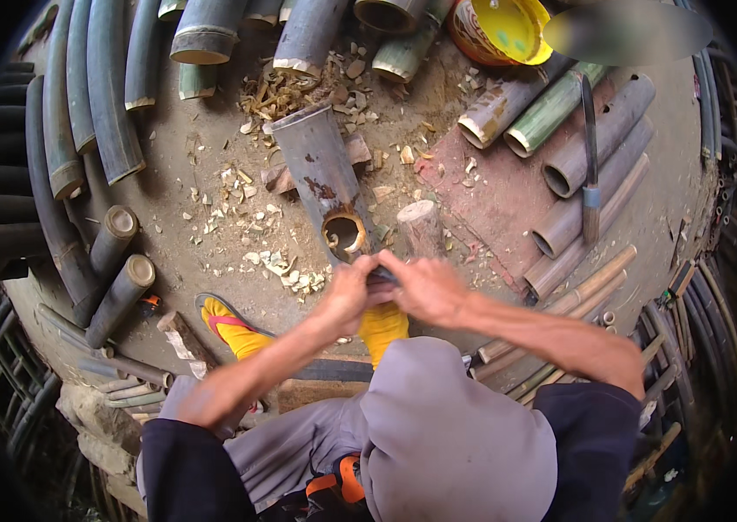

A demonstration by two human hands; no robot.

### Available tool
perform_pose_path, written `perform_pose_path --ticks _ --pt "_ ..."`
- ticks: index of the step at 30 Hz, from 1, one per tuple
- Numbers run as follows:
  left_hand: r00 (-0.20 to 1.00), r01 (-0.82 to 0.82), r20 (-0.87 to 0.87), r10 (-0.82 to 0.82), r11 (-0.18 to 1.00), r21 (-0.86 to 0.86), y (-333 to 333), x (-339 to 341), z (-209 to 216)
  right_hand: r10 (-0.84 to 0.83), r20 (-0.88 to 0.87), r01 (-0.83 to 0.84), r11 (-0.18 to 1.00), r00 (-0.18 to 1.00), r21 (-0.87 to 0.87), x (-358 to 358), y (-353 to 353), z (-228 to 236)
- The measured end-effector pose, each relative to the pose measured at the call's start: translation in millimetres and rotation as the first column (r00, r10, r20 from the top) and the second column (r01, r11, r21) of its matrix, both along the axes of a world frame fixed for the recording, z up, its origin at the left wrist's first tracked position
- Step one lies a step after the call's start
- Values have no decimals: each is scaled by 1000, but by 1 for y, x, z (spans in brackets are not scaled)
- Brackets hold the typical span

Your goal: The person carves a hole into a bamboo section using a knife and then strikes it with a wooden block to widen the opening.

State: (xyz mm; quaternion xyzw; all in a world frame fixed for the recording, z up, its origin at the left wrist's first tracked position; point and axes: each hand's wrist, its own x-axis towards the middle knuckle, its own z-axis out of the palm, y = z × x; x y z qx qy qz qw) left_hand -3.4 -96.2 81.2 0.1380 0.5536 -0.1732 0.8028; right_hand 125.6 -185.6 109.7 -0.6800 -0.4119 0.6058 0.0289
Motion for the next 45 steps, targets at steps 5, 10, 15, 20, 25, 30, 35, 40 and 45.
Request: perform_pose_path --ticks 5,10,15,20,25,30,35,40,45 --pt "886 461 5 -463 882 99 28 1 6 -330 76 325 943 941 76 -53 -20 4" --pt "941 185 211 -264 925 333 14 17 -14 36 332 -107 974 943 198 20 20 17" --pt "718 -622 322 617 776 -103 -1 23 -1 505 520 -671 716 688 193 52 72 22" --pt "304 -841 226 926 372 -394 -3 24 -6 780 626 -1000 -7 -12 -11 36 157 27" --pt "619 -512 353 701 701 -496 -49 3 9 519 173 -543 827 837 149 59 67 10" --pt "823 -434 466 325 889 145 -75 7 18 -203 108 154 923 973 352 30 43 74" --pt "893 267 -92 -440 354 896 1 -49 23 184 607 -588 567 773 577 11 69 100" --pt "906 323 -17 -422 666 672 -21 -121 24 784 235 -730 363 575 579 -50 79 7" --pt "914 389 -312 -259 342 856 3 -133 19 727 47 -607 534 685 589 -78 115 -34"
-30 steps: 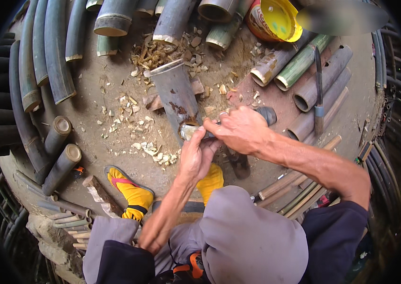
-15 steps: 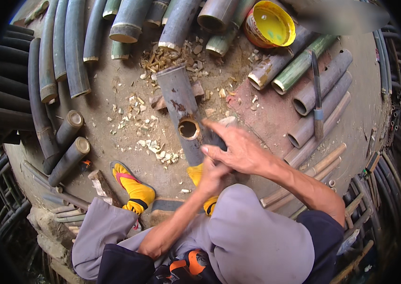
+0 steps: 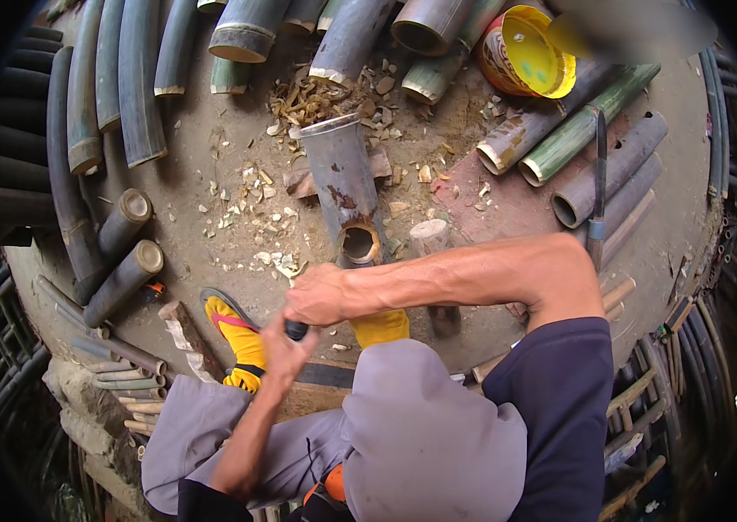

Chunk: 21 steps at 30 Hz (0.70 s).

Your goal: The person carves a hole into a bamboo section using a knife and then strikes it with a wooden block to widen the opening.

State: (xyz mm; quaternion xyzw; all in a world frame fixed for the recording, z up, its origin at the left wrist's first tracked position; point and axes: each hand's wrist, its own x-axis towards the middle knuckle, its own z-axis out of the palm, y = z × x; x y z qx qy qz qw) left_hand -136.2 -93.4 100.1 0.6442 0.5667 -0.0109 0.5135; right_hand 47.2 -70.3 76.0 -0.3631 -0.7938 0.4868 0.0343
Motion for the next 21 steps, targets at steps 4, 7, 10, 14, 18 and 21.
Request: perform_pose_path --ticks 4,7,10,14,18,21 --pt "845 468 -251 -473 880 -84 102 5 10 -336 -85 324 937 938 -135 9 22 8" --pt "606 786 -279 -745 614 71 168 67 34 -650 -100 628 756 753 -184 32 22 17" --pt "289 926 -325 -900 177 334 209 132 32 -903 -219 917 393 370 -70 27 20 17" --pt "-18 957 -351 -936 -118 264 223 149 25 -961 -239 958 192 139 -212 0 13 11" --pt "331 940 -294 -896 339 25 186 74 21 -851 -196 806 525 488 -275 -5 -2 7" --pt "647 740 -237 -725 672 -36 123 30 21 -590 -125 547 795 798 -265 6 -14 10"
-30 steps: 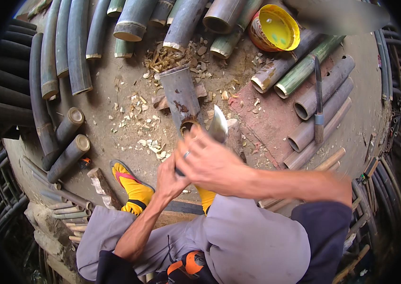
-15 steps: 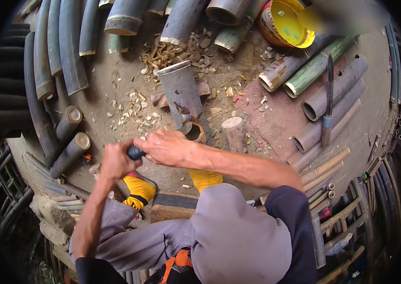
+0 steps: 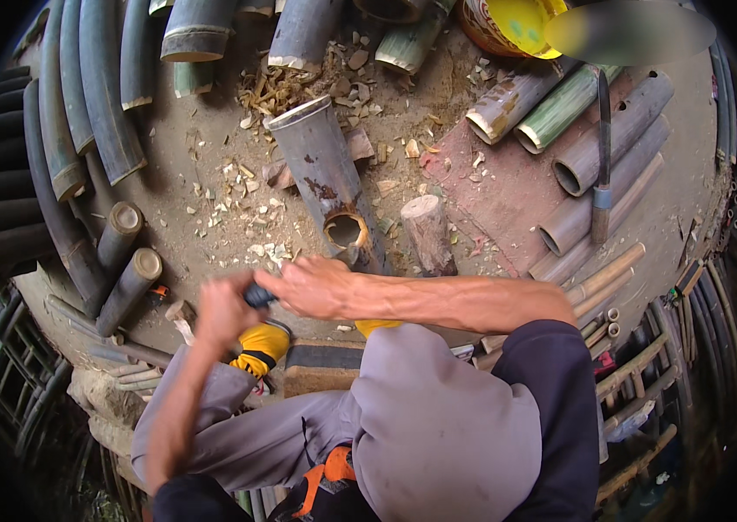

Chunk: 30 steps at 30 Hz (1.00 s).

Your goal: The person carves a hole into a bamboo section using a knife and then strikes it with a wooden block to widen the opening.

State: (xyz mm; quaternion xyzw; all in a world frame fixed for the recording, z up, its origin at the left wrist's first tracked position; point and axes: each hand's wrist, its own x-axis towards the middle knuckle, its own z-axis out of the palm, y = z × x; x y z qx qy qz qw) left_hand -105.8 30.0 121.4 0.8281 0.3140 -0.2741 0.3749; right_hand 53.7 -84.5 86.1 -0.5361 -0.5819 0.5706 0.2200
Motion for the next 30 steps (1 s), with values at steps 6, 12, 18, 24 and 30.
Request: perform_pose_path --ticks 6,12,18,24,30 --pt "863 -499 -2 505 852 -157 -131 -33 -19 514 145 -529 842 846 105 9 -39 -14" --pt "800 535 170 -575 813 231 73 47 15 -493 47 475 857 869 200 -26 2 2" --pt "973 216 -97 -207 973 84 10 12 10 -99 33 100 995 994 -12 -7 -8 5" --pt "892 409 141 -430 899 158 40 18 7 -338 22 335 937 941 97 -13 -4 9" --pt "932 362 -8 -363 926 105 39 36 17 -246 -34 248 965 969 86 -7 -4 -2"
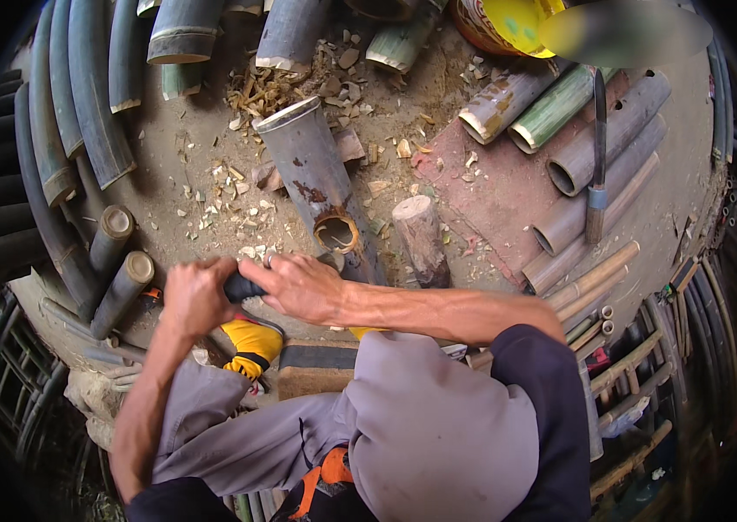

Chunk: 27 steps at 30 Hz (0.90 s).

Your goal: The person carves a hole into a bamboo section using a knife and then strikes it with a wooden block to widen the opening.

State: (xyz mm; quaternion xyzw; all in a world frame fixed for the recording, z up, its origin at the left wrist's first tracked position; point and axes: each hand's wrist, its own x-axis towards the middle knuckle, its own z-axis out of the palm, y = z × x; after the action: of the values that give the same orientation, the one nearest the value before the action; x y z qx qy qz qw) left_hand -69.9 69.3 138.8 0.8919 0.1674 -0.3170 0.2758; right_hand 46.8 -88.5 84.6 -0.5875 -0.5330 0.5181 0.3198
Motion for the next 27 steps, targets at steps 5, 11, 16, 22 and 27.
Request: perform_pose_path --ticks 5,11,16,22,27 --pt "773 -632 -114 624 773 -57 -114 -46 -3 560 173 -574 818 810 39 19 -13 -2" --pt "265 -955 -154 952 237 -179 -235 -25 -9 833 269 -866 501 483 3 38 -29 2" --pt "291 -947 -131 948 266 -181 -183 -54 -35 835 228 -844 530 502 -82 13 20 -5" --pt "923 -384 22 383 923 25 -36 -35 -10 238 274 -242 970 932 -20 15 28 8" --pt "974 181 113 -198 973 143 26 70 6 -373 178 338 920 911 196 31 13 1"
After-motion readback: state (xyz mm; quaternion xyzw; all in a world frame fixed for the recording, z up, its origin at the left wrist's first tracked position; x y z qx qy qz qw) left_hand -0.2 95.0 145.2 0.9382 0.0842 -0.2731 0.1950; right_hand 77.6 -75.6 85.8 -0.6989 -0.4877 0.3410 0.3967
